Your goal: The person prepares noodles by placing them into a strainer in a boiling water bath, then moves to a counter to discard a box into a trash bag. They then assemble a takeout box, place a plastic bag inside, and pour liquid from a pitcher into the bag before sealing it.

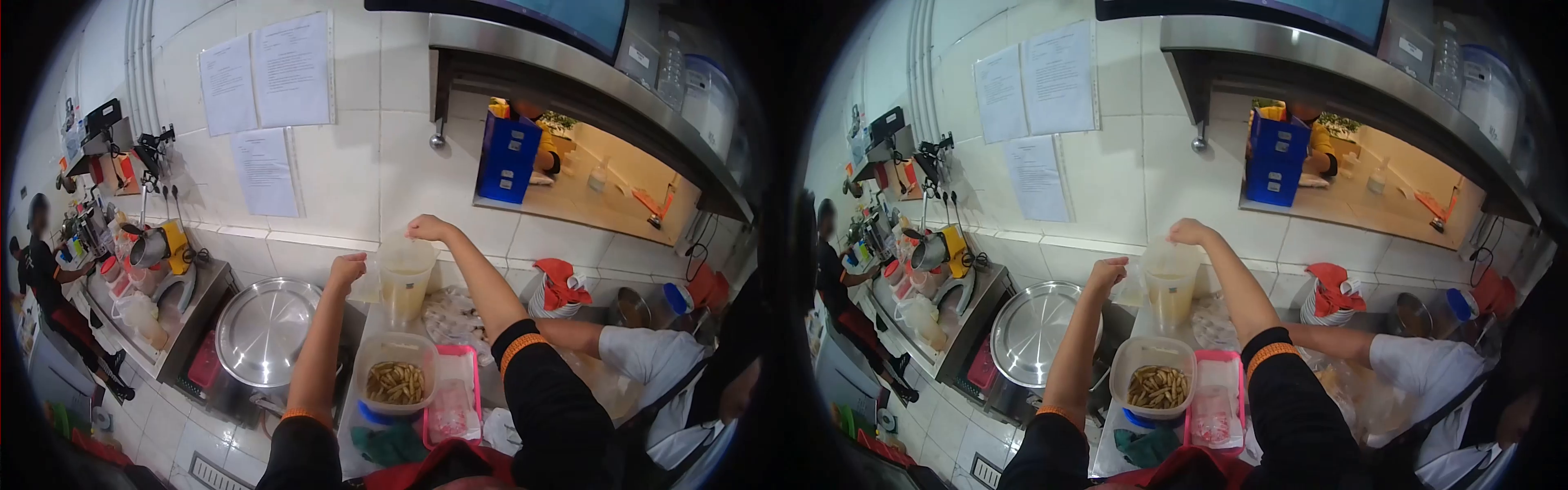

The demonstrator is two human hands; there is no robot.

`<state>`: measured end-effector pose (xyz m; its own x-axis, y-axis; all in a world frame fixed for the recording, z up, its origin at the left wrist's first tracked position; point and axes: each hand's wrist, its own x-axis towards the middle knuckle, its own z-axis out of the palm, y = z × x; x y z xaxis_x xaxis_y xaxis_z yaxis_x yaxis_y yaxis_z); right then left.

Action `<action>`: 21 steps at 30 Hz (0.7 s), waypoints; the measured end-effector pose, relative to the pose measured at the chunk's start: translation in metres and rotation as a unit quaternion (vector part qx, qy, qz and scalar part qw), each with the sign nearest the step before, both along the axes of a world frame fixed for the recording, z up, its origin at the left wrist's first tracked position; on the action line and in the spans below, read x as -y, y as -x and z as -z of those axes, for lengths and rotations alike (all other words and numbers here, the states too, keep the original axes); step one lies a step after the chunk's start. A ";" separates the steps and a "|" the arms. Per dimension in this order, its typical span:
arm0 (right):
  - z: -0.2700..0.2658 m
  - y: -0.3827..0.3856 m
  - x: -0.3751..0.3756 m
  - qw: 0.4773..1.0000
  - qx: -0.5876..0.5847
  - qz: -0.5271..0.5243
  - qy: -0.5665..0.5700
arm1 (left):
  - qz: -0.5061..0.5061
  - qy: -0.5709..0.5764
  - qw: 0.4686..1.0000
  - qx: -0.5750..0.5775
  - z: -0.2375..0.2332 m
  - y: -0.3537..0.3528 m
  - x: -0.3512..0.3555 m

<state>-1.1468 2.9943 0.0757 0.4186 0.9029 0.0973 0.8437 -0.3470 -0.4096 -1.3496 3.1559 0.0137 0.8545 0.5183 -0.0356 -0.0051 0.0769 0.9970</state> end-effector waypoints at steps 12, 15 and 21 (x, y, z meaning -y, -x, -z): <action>-0.082 0.032 -0.001 0.996 -0.081 -0.045 0.014 | 0.012 -0.028 0.999 -0.010 -0.007 -0.022 -0.002; -0.104 0.059 -0.008 0.997 -0.029 -0.037 0.055 | 0.027 -0.038 0.999 -0.010 -0.012 -0.024 -0.002; -0.121 0.086 -0.033 0.977 0.158 -0.044 0.136 | -0.008 -0.011 1.000 -0.008 -0.030 -0.014 0.010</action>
